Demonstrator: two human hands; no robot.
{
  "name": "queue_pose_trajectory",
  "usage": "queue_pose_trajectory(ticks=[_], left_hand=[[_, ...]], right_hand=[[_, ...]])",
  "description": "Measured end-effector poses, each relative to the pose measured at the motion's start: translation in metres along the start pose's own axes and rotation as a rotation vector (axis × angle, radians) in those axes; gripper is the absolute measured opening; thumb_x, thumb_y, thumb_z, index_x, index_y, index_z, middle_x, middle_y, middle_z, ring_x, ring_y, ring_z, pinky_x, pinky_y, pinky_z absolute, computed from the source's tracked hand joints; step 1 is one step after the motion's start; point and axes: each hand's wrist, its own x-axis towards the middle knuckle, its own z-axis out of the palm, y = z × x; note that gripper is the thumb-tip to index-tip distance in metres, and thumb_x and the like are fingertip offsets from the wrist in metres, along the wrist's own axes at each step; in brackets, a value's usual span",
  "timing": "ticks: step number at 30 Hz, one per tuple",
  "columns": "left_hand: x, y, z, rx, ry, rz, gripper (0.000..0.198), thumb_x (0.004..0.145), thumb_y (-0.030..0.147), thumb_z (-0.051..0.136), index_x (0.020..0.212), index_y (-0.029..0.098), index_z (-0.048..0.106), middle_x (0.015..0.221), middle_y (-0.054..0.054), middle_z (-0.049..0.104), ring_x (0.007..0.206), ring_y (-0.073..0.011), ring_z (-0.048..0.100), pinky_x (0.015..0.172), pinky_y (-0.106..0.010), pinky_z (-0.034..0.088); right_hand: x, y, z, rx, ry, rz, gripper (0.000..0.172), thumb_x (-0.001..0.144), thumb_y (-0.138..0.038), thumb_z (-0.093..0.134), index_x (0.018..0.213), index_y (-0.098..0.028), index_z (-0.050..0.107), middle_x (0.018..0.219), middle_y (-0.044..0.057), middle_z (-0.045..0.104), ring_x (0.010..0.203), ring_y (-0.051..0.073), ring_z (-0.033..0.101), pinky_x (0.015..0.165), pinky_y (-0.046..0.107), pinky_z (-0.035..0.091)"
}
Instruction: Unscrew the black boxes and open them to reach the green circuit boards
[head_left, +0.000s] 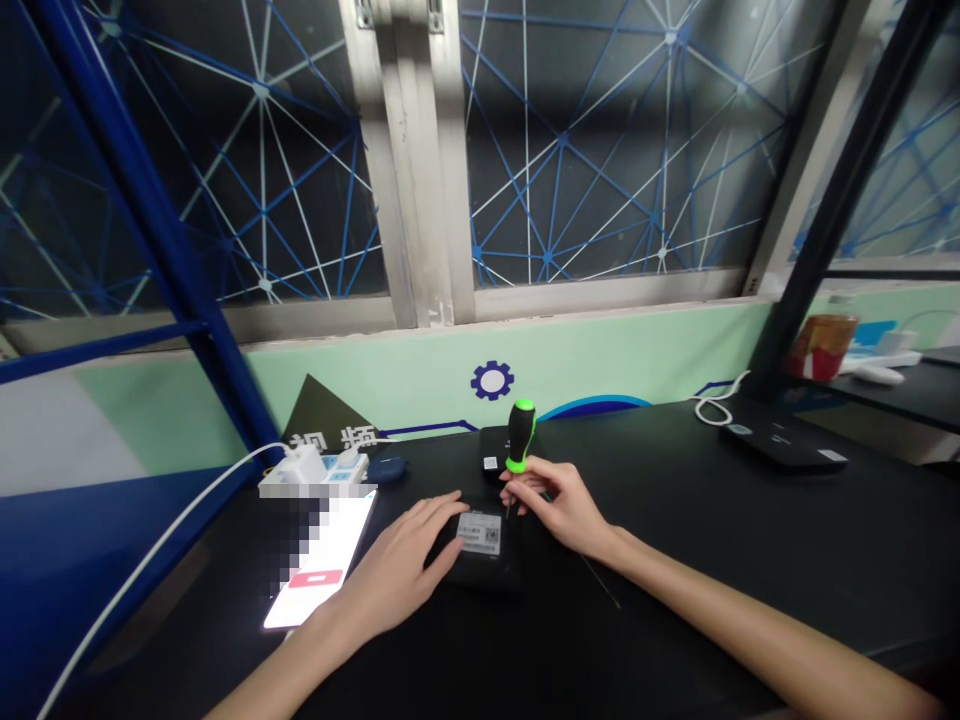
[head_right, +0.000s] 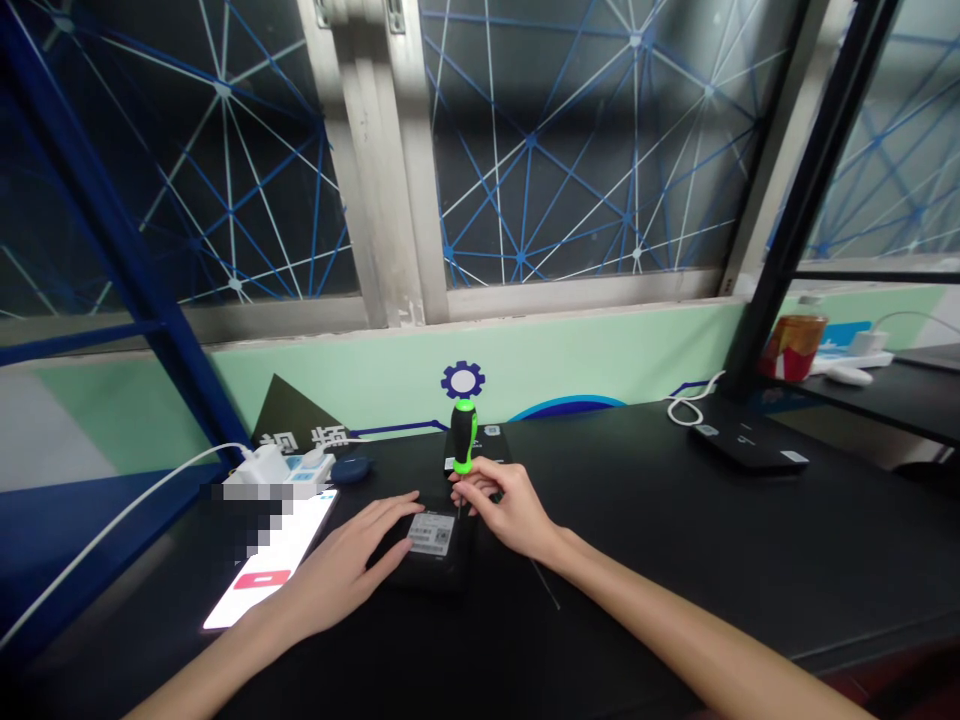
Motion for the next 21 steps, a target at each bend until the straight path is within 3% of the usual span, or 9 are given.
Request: queue_pose_trajectory(ticks=[6, 21], left_hand=[[-0.0003, -0.0043, 0.0025, 0.013, -0.007, -0.008, 0.047, 0.103, 0.045, 0.039, 0.148, 0.031, 0.036, 0.148, -0.003, 0.048, 0.133, -0.0249, 0.048, 0.109, -0.043, 0.042], [-0.0028, -0.007, 0.0016, 0.022, -0.027, 0.027, 0.047, 0.101, 0.048, 0.043, 0.146, 0.031, 0.042, 0.149, -0.004, 0.046, 0.135, -0.0278, 0.046, 0.112, -0.047, 0.037]], right_hand=[[-0.0012, 0.0018, -0.0003, 0.004, -0.022, -0.011, 0.025, 0.095, -0.039, 0.058, 0.101, -0.016, 0.067, 0.08, 0.007, 0.074, 0.07, 0.018, 0.072, 0.06, 0.028, 0.058], [-0.0022, -0.0004, 0.0012, -0.044, 0.034, -0.049, 0.026, 0.095, -0.04, 0.057, 0.099, -0.017, 0.068, 0.079, 0.007, 0.074, 0.065, 0.017, 0.07, 0.059, 0.028, 0.058]])
